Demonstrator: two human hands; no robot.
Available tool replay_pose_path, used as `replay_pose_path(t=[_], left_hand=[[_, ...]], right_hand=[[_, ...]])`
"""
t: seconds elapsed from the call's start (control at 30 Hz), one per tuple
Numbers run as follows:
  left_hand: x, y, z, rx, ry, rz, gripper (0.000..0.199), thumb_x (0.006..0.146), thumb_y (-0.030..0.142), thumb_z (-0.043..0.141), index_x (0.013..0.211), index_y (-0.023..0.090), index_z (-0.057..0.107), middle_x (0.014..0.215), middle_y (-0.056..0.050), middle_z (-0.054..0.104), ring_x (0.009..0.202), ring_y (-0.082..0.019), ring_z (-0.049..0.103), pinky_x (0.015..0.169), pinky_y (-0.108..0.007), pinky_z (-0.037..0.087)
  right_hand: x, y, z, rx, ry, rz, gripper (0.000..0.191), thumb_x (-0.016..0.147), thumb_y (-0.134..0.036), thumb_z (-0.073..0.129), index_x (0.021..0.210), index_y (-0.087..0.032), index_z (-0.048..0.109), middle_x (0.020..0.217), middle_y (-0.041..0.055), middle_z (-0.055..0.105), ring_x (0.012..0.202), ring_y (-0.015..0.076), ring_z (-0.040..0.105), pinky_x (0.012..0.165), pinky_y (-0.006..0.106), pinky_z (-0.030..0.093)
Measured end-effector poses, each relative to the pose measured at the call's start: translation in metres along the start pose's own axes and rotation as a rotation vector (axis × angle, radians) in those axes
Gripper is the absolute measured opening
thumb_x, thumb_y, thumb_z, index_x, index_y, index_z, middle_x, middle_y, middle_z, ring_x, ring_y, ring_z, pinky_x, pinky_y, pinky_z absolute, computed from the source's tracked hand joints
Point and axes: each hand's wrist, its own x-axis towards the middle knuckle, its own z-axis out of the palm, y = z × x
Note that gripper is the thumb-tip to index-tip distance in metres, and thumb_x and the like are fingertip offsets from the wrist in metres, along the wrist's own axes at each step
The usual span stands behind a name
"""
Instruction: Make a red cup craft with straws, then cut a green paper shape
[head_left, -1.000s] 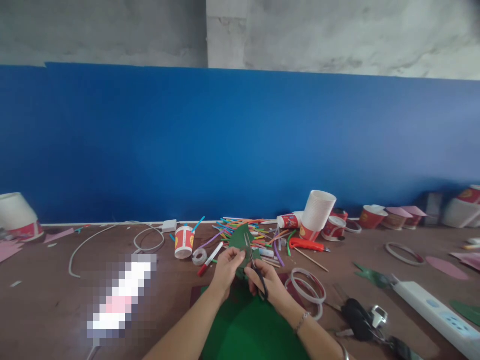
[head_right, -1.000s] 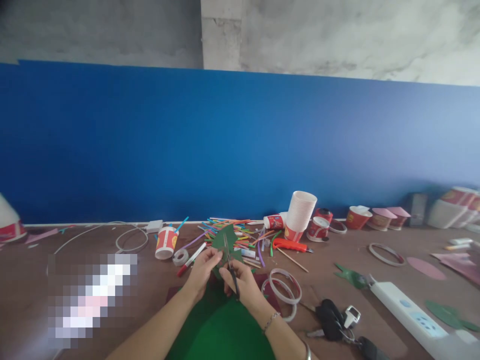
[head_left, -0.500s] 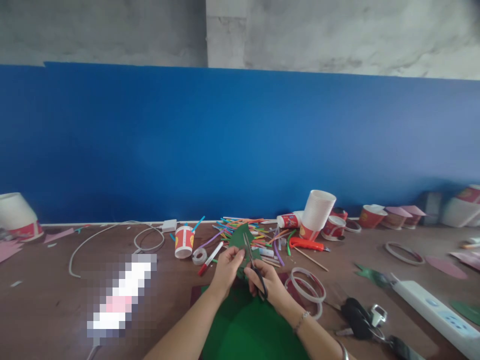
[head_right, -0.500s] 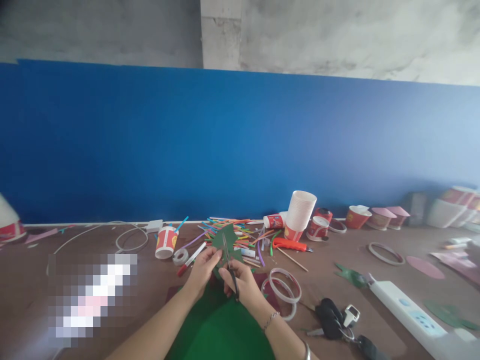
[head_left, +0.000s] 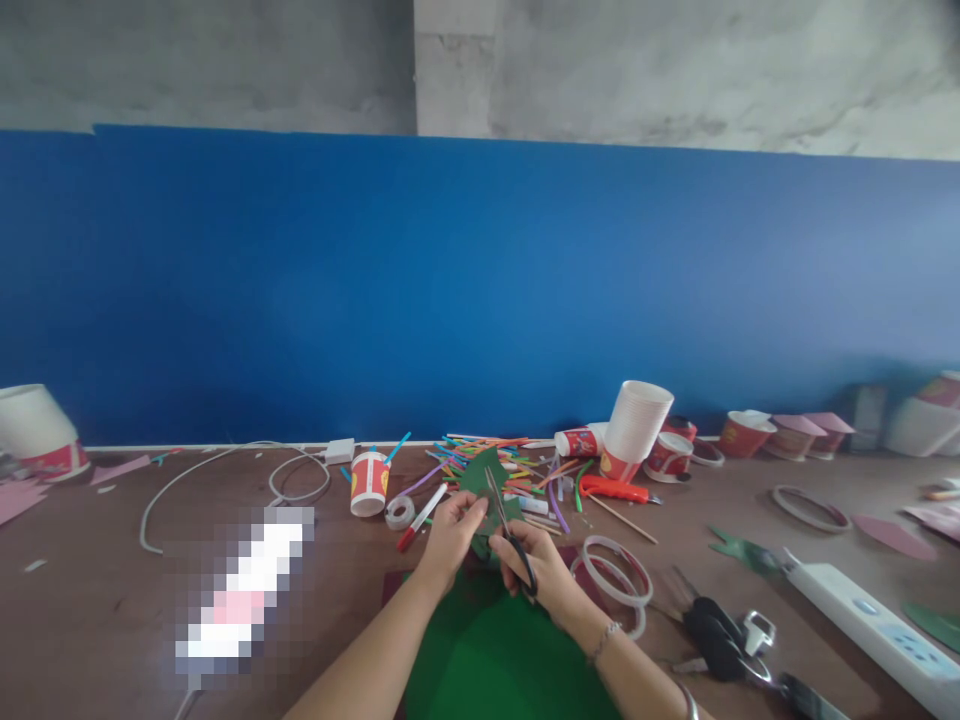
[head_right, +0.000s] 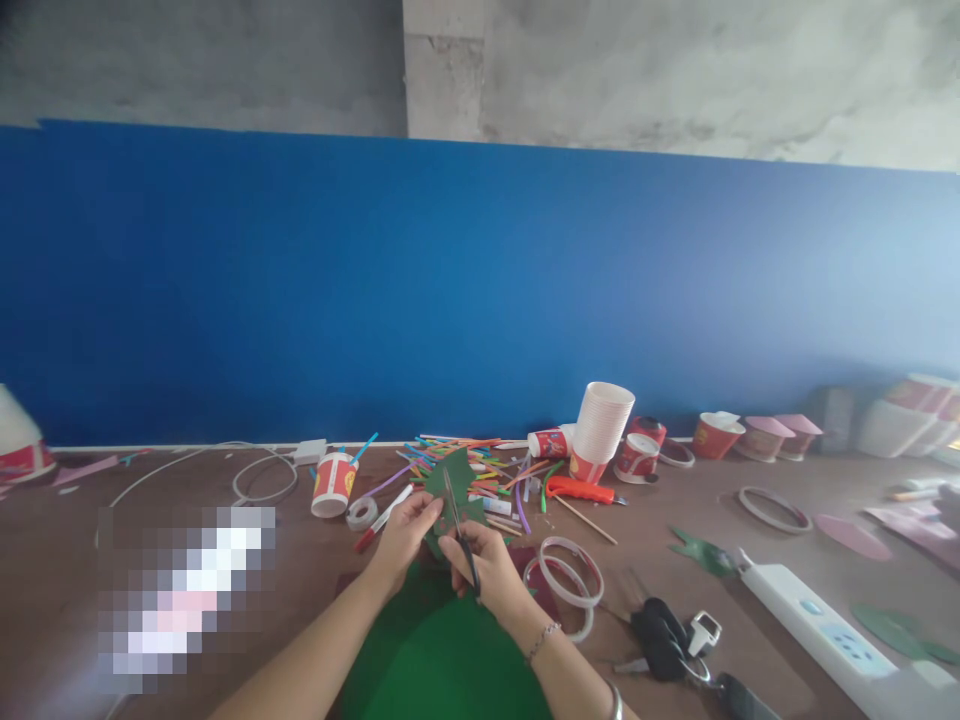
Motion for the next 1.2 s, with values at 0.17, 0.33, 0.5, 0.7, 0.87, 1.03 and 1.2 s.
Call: replay_pose_path(t=[0.17,0.33,0.5,0.7,0.87,1.03,1.2], left_hand=[[-0.002,0.001,0.005,-0.039,0.059,-0.013,0.035,0.074,0.048,0.054,0.059,0.017,0.048,0.056,0.004,0.042,0.058,-0.011,0.039,0.058,-0.023,0.031],[-0.001,-0.006,0.003,0.045,0.007,0.066,0.03,0.08,0.042,0.049,0.063,0.017,0.05,0.06,0.003,0.044,0.061,-0.011,0.04,0.059,-0.022,0.032],[0.0,-0.006,-0.001,0.124,-0.021,0.092,0.029,0.081,0.039,0.048,0.063,0.017,0.049,0.06,0.003,0.043,0.062,-0.011,0.041,0.06,-0.022,0.032],[0.002,0.0,-0.007,0.157,-0.065,0.097,0.029,0.08,0.039,0.049,0.061,0.017,0.046,0.06,0.004,0.042,0.062,-0.012,0.042,0.06,-0.022,0.033],[0.003,0.002,-0.009,0.138,-0.079,0.067,0.029,0.079,0.041,0.05,0.061,0.018,0.046,0.06,0.004,0.04,0.061,-0.011,0.04,0.059,-0.022,0.032],[0.001,0.001,-0.003,0.053,-0.059,0.007,0.036,0.079,0.048,0.049,0.06,0.017,0.048,0.058,0.003,0.043,0.06,-0.012,0.041,0.059,-0.023,0.032],[-0.003,-0.002,0.005,-0.044,-0.09,-0.007,0.032,0.079,0.046,0.052,0.067,0.016,0.053,0.065,0.001,0.05,0.066,-0.013,0.046,0.065,-0.023,0.036]], right_hand=[[0.0,0.001,-0.001,-0.025,0.01,0.005,0.039,0.069,-0.054,0.062,0.07,-0.016,0.052,0.04,-0.0049,0.05,0.031,0.0067,0.042,0.029,0.015,0.025],[0.001,0.003,0.001,0.001,0.0,-0.001,0.041,0.069,-0.055,0.062,0.074,-0.016,0.052,0.043,-0.005,0.052,0.034,0.0076,0.044,0.03,0.015,0.026],[0.001,0.003,0.001,0.002,-0.005,-0.032,0.039,0.071,-0.053,0.061,0.072,-0.016,0.051,0.042,-0.0059,0.05,0.034,0.0066,0.043,0.032,0.015,0.028],[0.0,-0.003,-0.002,-0.038,-0.034,0.012,0.039,0.069,-0.054,0.061,0.069,-0.016,0.05,0.04,-0.0061,0.049,0.032,0.0061,0.041,0.031,0.015,0.026],[-0.001,-0.007,-0.002,-0.051,-0.034,0.027,0.04,0.068,-0.055,0.061,0.068,-0.017,0.05,0.038,-0.0065,0.048,0.031,0.0061,0.04,0.031,0.016,0.026],[0.001,-0.002,-0.002,-0.044,-0.006,0.005,0.04,0.069,-0.055,0.061,0.068,-0.017,0.05,0.039,-0.0061,0.049,0.03,0.0066,0.04,0.031,0.016,0.026],[0.005,0.006,-0.002,-0.033,-0.001,-0.009,0.04,0.069,-0.055,0.062,0.067,-0.017,0.049,0.038,-0.0059,0.049,0.031,0.0072,0.041,0.03,0.017,0.026]])
